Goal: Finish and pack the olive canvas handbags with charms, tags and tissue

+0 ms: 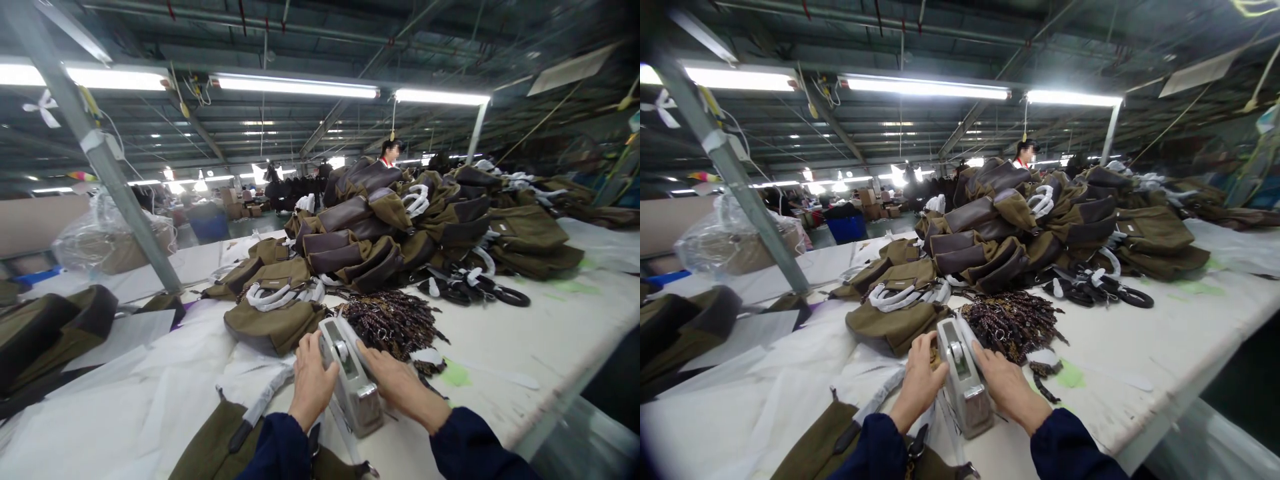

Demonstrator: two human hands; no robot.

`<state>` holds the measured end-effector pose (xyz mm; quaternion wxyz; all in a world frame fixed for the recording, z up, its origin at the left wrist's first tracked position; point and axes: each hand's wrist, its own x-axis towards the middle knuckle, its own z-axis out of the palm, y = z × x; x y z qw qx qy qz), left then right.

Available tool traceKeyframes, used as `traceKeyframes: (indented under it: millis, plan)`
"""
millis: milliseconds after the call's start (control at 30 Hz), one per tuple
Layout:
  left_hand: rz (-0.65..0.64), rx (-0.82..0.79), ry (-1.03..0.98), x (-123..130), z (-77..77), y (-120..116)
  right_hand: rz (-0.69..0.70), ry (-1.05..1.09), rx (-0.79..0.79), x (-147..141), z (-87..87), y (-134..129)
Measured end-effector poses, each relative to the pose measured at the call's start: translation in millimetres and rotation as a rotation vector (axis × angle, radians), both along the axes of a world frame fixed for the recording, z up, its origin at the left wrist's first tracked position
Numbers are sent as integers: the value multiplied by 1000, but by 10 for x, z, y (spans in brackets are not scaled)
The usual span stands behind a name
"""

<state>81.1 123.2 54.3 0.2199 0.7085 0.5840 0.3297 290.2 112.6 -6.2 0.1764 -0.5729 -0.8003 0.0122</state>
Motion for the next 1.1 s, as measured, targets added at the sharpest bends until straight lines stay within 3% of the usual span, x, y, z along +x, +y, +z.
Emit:
traceKeyframes:
  millis: [67, 167, 267, 433, 600, 733, 867, 967, 1100]
  plan:
    - [8, 43, 79, 20, 41, -30, 5, -31, -52, 14, -25, 9]
    - [-81, 119, 121, 67, 82, -20, 10, 25, -102, 55, -5, -44]
    - [-161, 147, 123, 112, 97, 36, 27, 142, -175, 128, 120, -125]
    - [-161, 108, 124, 116, 88, 116, -6, 290, -354, 281, 407, -253]
    - [-157, 72, 126, 72, 127, 95, 6, 383, -382, 463, 499, -288]
    - [-257, 175, 261, 156, 220, 123, -69, 484, -228, 577, 502, -42]
    - [-487, 231, 395, 436, 294, 303, -220, 330, -50, 537, 485, 410]
    - [-609, 218, 512, 631, 276, 469, -246, 259, -88, 457, 440, 644]
    - [-658, 182, 627, 689, 184, 587, -167, 188, -262, 410, 337, 664]
